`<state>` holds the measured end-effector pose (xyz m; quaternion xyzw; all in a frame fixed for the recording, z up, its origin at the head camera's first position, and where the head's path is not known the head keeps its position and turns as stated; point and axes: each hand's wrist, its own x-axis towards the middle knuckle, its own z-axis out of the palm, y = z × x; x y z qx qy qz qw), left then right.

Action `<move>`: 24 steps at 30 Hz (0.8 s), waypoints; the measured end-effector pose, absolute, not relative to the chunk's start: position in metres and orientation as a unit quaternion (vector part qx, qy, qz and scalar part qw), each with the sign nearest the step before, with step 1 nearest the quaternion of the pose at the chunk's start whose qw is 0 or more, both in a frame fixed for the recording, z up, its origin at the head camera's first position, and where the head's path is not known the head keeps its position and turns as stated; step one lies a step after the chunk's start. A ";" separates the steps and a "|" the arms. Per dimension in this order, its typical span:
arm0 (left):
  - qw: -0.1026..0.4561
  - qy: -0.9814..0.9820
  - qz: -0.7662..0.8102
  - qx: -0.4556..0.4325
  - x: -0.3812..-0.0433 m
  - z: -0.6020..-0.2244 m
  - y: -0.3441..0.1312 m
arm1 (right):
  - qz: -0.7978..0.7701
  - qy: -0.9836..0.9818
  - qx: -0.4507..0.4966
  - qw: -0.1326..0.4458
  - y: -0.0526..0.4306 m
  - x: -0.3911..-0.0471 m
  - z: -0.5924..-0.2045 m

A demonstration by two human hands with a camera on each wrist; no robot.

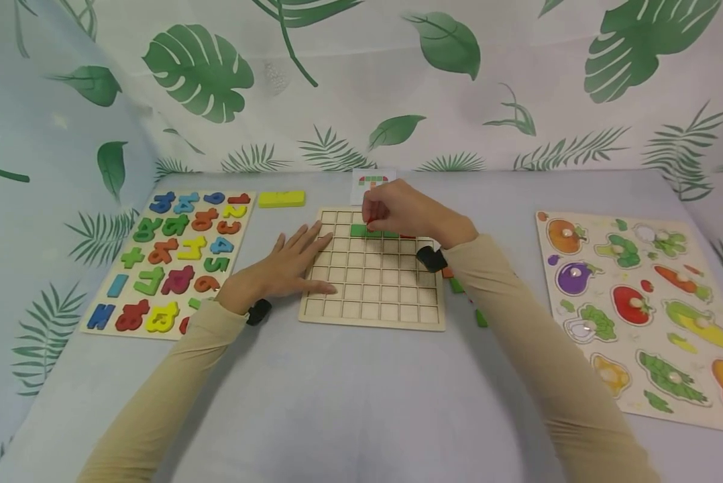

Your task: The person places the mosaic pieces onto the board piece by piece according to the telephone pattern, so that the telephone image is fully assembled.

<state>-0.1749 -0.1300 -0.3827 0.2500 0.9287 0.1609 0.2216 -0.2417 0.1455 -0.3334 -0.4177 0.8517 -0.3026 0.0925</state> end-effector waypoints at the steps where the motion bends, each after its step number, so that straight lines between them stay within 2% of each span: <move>1: 0.223 0.929 0.160 0.249 -0.175 -0.383 -0.130 | -0.310 0.848 -0.420 0.090 0.141 -0.242 -0.336; 14: 0.224 0.931 0.152 0.245 -0.176 -0.385 -0.129 | -0.354 0.843 -0.403 0.045 0.108 -0.247 -0.363; 24: 0.222 0.931 0.148 0.248 -0.176 -0.384 -0.129 | -0.334 0.859 -0.382 0.062 0.099 -0.248 -0.370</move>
